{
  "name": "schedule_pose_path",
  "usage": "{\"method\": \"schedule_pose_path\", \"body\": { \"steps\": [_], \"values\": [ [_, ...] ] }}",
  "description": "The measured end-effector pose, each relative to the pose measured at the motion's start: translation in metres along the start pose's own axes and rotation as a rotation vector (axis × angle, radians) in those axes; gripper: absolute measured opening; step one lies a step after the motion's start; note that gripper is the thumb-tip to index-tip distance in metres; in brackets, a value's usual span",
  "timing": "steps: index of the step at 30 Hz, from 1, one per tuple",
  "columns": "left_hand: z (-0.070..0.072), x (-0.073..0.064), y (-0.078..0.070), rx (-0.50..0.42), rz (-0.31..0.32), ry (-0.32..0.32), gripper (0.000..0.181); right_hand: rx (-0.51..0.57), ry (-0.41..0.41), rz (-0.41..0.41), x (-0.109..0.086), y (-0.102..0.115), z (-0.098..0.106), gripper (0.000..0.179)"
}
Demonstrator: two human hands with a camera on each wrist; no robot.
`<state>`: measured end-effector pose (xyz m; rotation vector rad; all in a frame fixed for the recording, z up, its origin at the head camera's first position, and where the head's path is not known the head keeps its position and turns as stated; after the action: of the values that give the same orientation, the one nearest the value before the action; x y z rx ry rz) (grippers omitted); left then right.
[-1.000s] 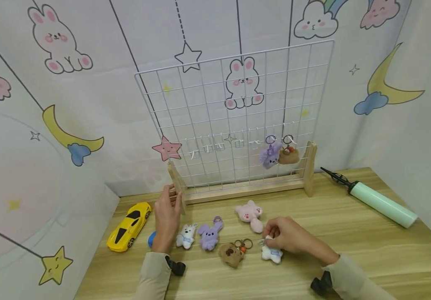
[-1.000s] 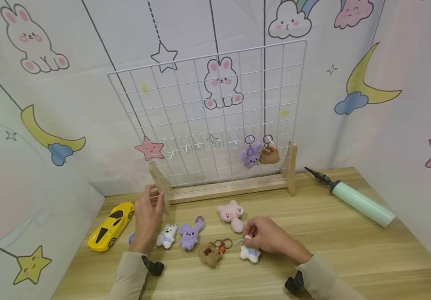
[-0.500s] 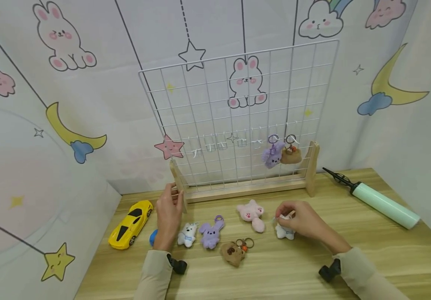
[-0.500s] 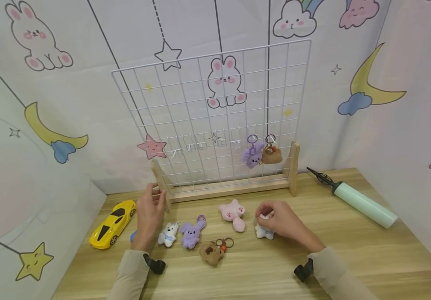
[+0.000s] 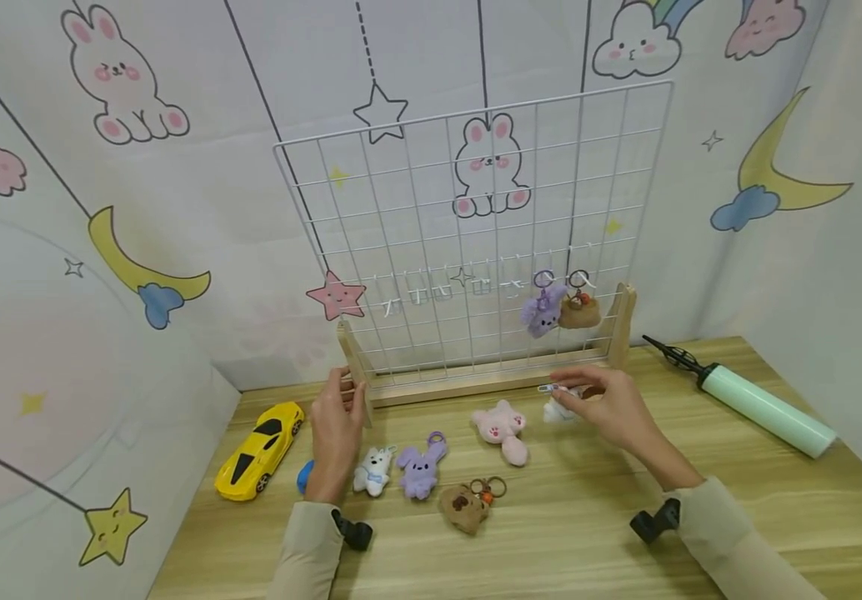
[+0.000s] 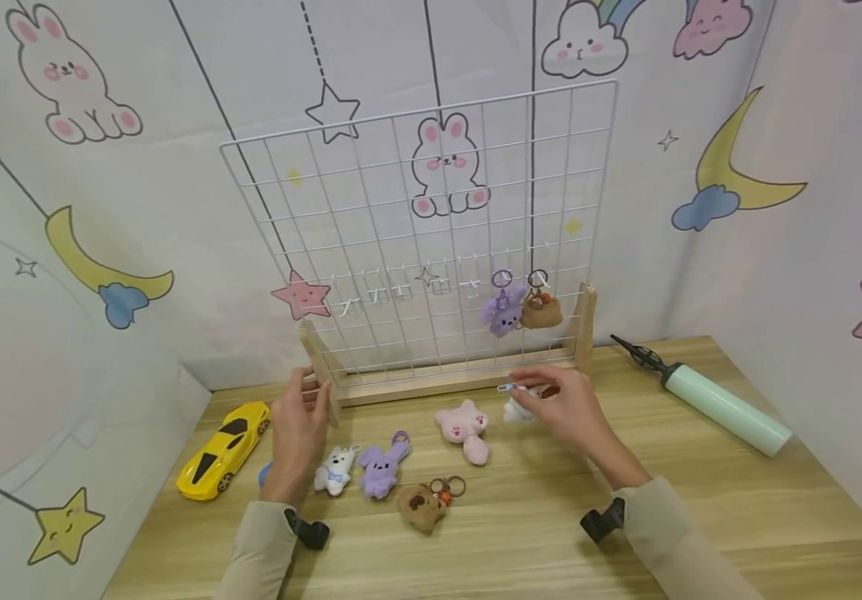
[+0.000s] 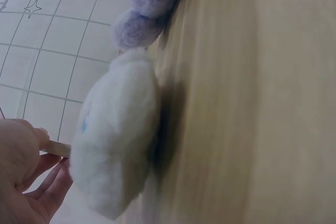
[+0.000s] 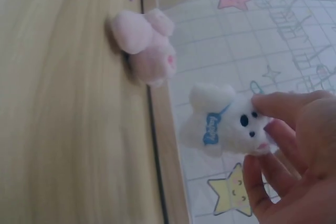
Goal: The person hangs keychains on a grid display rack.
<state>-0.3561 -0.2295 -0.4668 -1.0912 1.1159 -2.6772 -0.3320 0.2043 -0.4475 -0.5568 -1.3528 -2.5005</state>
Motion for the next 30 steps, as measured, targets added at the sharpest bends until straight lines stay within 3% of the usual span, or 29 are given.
{"method": "schedule_pose_path", "body": {
  "steps": [5, 13, 20, 30],
  "values": [
    [0.001, 0.0, 0.0, 0.0, 0.003, 0.0, 0.034, 0.04, -0.059, 0.001, 0.007, 0.008, 0.005, 0.017],
    [0.001, -0.001, -0.001, 0.001, 0.006, -0.004, 0.034, 0.131, -0.167, 0.031, 0.02, 0.032, 0.006, 0.016],
    [0.001, -0.001, -0.001, 0.002, 0.008, -0.001, 0.035, 0.292, -0.28, 0.033, 0.029, 0.052, 0.006, 0.017],
    [0.0, -0.001, 0.0, 0.0, 0.014, 0.011, 0.035, 0.52, -0.362, -0.025, 0.04, 0.075, 0.0, 0.024]
  ]
}}
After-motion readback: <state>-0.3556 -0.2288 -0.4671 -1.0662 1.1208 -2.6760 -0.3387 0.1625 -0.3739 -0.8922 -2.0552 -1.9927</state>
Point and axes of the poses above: each hand's wrist, its own x-axis towards the middle knuckle, its own z-axis out of the back of the hand, y = z × x, the point moved 7 cm from there along x, towards the middle knuckle, and after that the axes turned 8 degrees about -y, right-handed, at the moved point
